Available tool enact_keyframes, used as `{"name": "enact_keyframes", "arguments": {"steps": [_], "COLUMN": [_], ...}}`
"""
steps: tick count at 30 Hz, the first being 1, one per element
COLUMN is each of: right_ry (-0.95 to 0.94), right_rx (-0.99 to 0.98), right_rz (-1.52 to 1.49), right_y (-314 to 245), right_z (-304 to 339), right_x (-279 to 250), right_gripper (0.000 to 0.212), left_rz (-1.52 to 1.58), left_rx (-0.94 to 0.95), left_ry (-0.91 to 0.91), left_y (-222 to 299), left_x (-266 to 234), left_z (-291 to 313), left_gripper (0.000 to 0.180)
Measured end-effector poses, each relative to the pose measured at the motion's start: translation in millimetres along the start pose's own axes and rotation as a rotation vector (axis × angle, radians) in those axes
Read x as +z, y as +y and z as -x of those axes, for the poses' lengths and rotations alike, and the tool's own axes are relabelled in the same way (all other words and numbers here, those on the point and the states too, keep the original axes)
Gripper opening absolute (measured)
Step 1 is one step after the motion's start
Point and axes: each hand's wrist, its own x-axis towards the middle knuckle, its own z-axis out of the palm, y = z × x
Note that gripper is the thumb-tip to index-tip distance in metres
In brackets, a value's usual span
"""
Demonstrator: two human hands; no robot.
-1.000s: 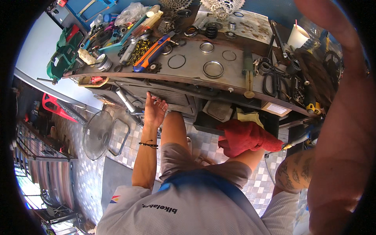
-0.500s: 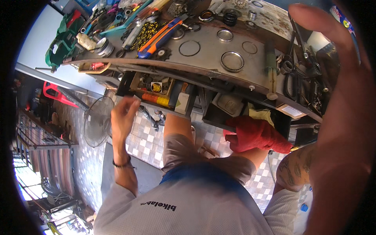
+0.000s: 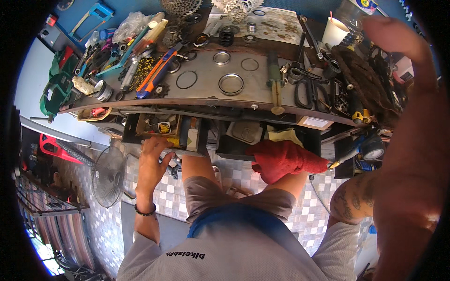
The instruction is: The person cleans small metal bearings using a utility knife and cloths. They scrape the inner race of each bearing, wipe it with a red cloth, and place the cleaned parts on the workbench. The person repeats this process for multiple bearings and also wipes their hands with a brown cloth.
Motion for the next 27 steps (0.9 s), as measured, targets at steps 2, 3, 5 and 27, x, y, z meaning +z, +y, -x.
{"name": "enact_keyframes", "arguments": {"steps": [2, 3, 5, 27], "right_ry": [-0.001, -0.004, -0.004, -0.039], "right_rx": [-0.004, -0.003, -0.004, -0.016], "right_rz": [-0.002, -0.004, -0.004, 0.024], "right_y": [-1, -1, 0, -5], "right_z": [0, 0, 0, -3], "right_x": [-1, -2, -2, -10], "right_gripper": [0.023, 0.023, 0.023, 0.025], "left_rz": [-0.069, -0.054, -0.037, -0.015], "left_rx": [-0.023, -0.033, -0.049, -0.055], "left_ry": [0.039, 0.044, 0.018, 0.023], "left_y": [-2, -3, -5, -5], "left_x": [2, 3, 3, 9], "left_z": [-2, -2, -3, 0], "left_gripper": [0.030, 0.030, 0.033, 0.028]}}
